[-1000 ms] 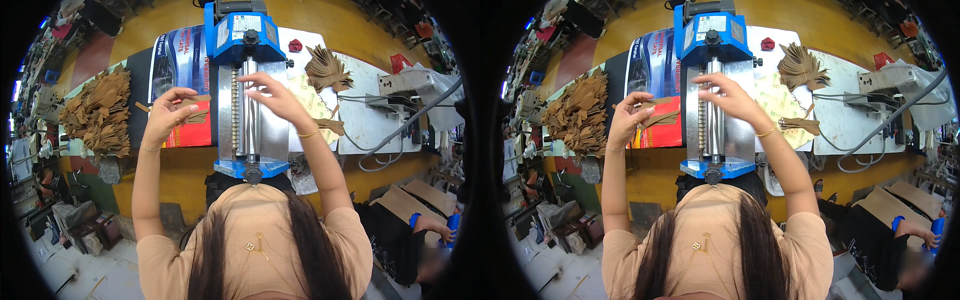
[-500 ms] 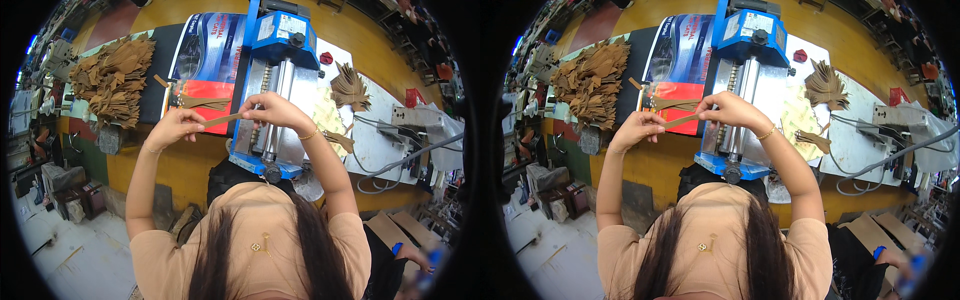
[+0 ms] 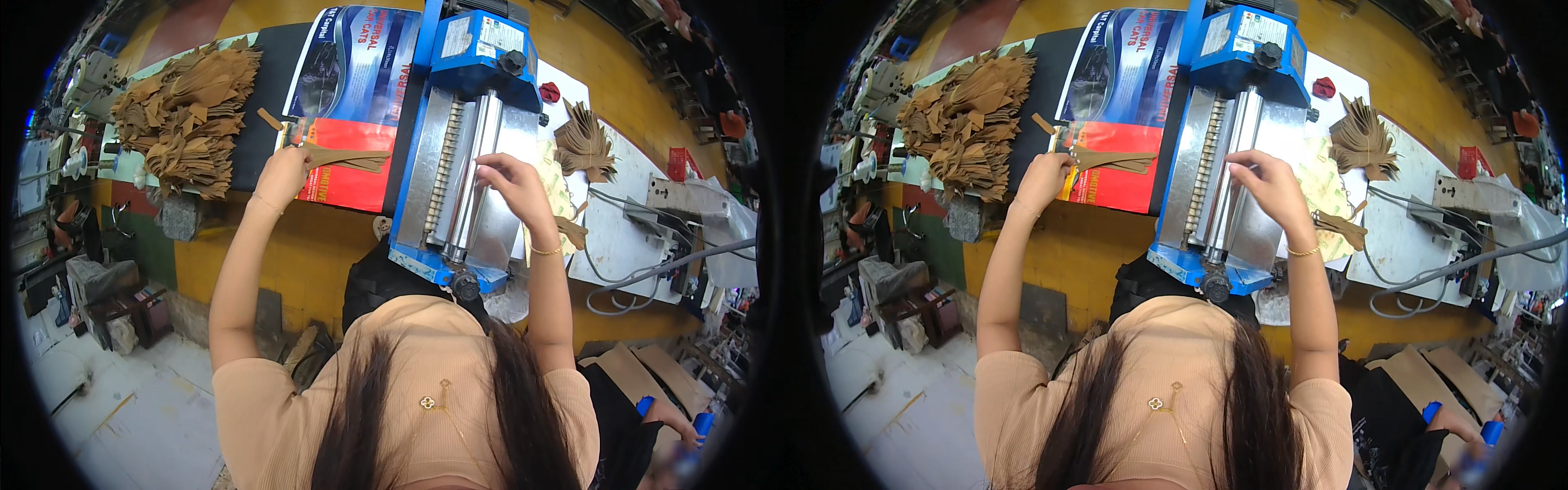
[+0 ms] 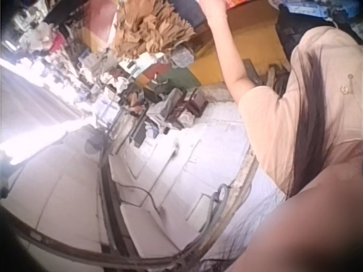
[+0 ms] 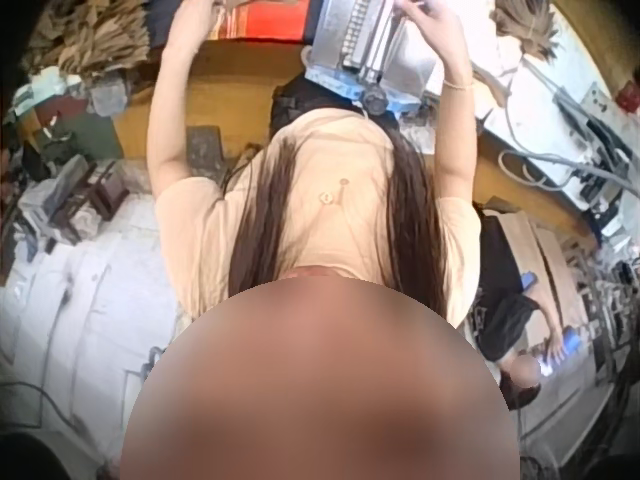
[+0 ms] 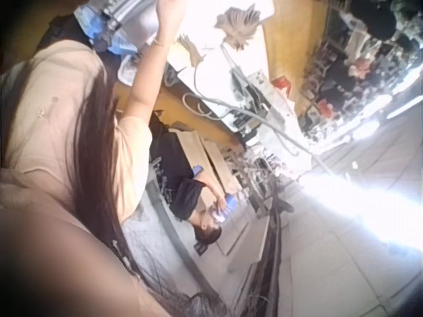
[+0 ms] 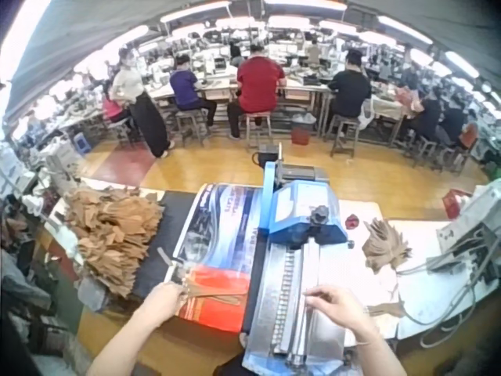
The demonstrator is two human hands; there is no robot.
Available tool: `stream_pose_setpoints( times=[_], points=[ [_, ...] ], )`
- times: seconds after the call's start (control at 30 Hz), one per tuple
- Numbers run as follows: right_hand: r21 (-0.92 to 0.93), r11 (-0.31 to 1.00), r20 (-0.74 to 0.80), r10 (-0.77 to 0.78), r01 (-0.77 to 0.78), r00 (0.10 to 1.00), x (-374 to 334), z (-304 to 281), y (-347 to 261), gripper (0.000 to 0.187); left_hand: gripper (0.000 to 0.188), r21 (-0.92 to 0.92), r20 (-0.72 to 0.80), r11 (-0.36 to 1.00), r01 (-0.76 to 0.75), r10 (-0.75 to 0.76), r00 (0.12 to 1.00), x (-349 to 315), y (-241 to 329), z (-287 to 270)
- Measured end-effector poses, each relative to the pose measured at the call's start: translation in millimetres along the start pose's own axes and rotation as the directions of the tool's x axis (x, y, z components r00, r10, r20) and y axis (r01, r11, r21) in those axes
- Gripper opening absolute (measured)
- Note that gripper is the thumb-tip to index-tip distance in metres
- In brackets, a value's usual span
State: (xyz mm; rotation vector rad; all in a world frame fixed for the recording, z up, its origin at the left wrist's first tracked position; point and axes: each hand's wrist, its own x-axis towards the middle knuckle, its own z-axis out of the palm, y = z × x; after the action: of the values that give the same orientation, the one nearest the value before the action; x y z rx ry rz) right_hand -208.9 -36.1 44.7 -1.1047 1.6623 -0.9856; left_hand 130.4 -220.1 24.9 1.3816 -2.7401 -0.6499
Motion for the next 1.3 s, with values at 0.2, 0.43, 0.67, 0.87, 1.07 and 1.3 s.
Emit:
stream_pose_setpoints(
  times=[0.2, 0.43, 0.67, 0.87, 1.07, 1.3],
  points=[
    [0.089, 0.988, -0.262, 0.147, -0.128, 0.954, -41, -48, 29, 0.022, 0.013, -0.357, 0.106, 0.917, 0.178, -0.149, 0.983, 14, 5, 4],
    [0.162, 0.955, -0.407, 0.295, -0.249, 0.865, -81, -70, 61, 0.025, 0.013, -0.750, 0.322, 0.528, 0.398, -0.233, 0.918, 31, -22, 24],
    [-0.147, 0.934, -0.511, 0.210, -0.326, 0.834, -99, -90, 126, 0.024, 0.014, -0.776, 0.327, 0.417, 0.473, -0.376, 0.867, 59, -129, 106],
    [-0.553, 0.672, -0.613, 0.072, -0.493, 0.787, -115, -124, 195, 0.015, 0.032, -0.350, 0.064, 0.845, 0.404, -0.409, 0.910, 62, -165, 111],
    [-0.775, 0.424, -0.522, -0.010, -0.469, 0.853, -94, -131, 242, 0.018, 0.034, -0.271, -0.047, 0.952, 0.142, -0.160, 0.986, 56, -117, 81],
    [-0.887, 0.328, -0.369, -0.075, -0.326, 0.927, -90, -131, 238, 0.007, 0.037, -0.345, -0.072, 0.938, 0.043, -0.073, 0.995, 44, -26, 75]
  ],
)
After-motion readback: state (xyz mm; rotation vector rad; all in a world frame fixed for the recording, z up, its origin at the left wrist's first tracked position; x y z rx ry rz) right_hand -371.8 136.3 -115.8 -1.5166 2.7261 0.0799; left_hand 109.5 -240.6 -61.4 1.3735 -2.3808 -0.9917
